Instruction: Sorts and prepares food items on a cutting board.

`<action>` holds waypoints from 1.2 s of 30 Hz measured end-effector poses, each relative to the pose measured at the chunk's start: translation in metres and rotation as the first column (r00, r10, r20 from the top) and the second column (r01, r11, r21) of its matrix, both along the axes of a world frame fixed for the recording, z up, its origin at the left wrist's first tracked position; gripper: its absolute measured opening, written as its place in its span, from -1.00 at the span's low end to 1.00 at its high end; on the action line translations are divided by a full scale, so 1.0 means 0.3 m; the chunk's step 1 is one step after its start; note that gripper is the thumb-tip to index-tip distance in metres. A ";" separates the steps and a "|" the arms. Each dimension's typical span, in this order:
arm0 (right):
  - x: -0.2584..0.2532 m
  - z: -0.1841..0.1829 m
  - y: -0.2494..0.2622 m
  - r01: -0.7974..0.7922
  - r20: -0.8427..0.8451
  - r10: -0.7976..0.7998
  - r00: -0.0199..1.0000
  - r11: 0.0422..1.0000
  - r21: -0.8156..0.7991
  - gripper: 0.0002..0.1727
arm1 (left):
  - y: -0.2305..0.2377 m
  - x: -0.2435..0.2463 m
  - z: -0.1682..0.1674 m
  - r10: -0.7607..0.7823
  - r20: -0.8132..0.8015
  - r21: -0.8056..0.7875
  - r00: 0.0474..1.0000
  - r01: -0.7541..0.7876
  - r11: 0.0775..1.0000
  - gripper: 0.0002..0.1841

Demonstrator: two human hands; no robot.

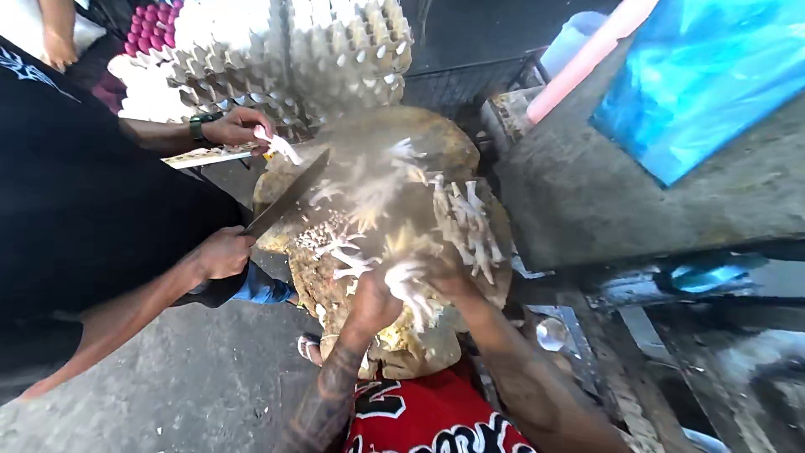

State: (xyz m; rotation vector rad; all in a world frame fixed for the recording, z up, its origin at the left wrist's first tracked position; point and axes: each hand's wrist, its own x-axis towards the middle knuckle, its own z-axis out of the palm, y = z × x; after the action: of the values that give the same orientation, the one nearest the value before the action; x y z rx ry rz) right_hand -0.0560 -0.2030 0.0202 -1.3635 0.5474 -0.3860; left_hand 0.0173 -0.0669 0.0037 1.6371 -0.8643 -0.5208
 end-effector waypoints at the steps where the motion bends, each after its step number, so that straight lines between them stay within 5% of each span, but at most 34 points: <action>1: -0.007 -0.007 0.017 0.033 0.007 -0.033 0.999 0.999 0.016 -0.81 | 0.011 -0.001 0.007 0.005 -0.012 0.022 1.000 -0.004 1.000 -0.71; 3: 0.004 -0.035 0.018 0.137 -0.021 -0.137 0.990 0.990 0.005 -0.94 | 0.032 -0.006 0.015 -0.019 0.031 0.081 0.999 0.017 0.997 -0.76; 8: 0.039 -0.061 -0.186 0.428 -0.120 -0.423 0.898 0.903 0.023 -0.92 | 0.109 -0.096 0.024 -0.125 0.026 0.174 0.992 0.119 0.978 -0.87; 10: 0.010 -0.035 -0.268 0.309 -0.218 -0.314 0.924 0.949 -0.059 -0.89 | 0.156 -0.088 -0.004 -0.071 -0.064 0.067 0.995 0.075 0.995 -0.82; 13: -0.046 -0.004 -0.234 -0.122 -0.392 0.108 0.914 0.992 -0.012 -0.68 | 0.187 -0.042 -0.002 -0.024 -0.244 -0.056 0.970 0.010 0.998 -0.73; 17: -0.029 -0.022 -0.022 -0.306 -0.209 0.354 0.911 0.924 0.232 -0.81 | 0.164 -0.002 0.000 -0.082 -0.321 -0.029 0.944 0.076 0.997 -0.68; 20: 0.066 -0.041 -0.003 -0.045 -0.267 0.085 0.960 0.987 0.153 -0.87 | 0.171 -0.001 0.001 -0.073 -0.316 0.080 0.946 0.103 0.991 -0.66; 22: 0.135 -0.051 -0.101 0.016 -0.392 -0.061 0.918 0.993 -0.115 -0.82 | 0.216 -0.014 0.001 -0.051 -0.340 0.054 0.939 0.074 0.996 -0.64; 24: 0.198 -0.069 -0.184 -0.238 -0.487 -0.004 0.873 0.869 -0.434 -0.75 | 0.258 -0.029 -0.024 0.021 -0.419 0.009 0.908 -0.019 1.000 -0.54; 26: 0.267 -0.094 -0.204 -0.501 -0.541 0.120 0.832 0.583 -0.640 -0.67 | 0.263 -0.029 -0.035 0.131 -0.533 0.029 0.836 -0.137 0.990 -0.50; 29: 0.360 -0.087 -0.175 -0.745 -0.726 0.184 0.663 0.262 -0.614 -0.63 | 0.246 -0.027 -0.031 0.288 -0.587 0.149 0.757 -0.249 0.957 -0.67; 34: 0.429 -0.086 -0.182 -0.878 -0.858 0.186 0.479 0.118 -0.465 -0.73 | 0.206 -0.009 -0.039 0.343 -0.666 0.134 0.662 -0.347 0.928 -0.74; 36: 0.399 -0.073 -0.206 -0.864 -0.829 0.248 0.502 0.186 -0.468 -0.73 | 0.174 0.013 -0.036 0.379 -0.608 0.128 0.697 -0.385 0.914 -0.74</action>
State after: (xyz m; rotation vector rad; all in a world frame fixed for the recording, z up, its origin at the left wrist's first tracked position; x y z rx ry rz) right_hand 0.0637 -0.2648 -0.0017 -2.6690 0.1870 0.6363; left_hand 0.0213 -0.0147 -0.0070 1.4356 -0.0163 -0.6996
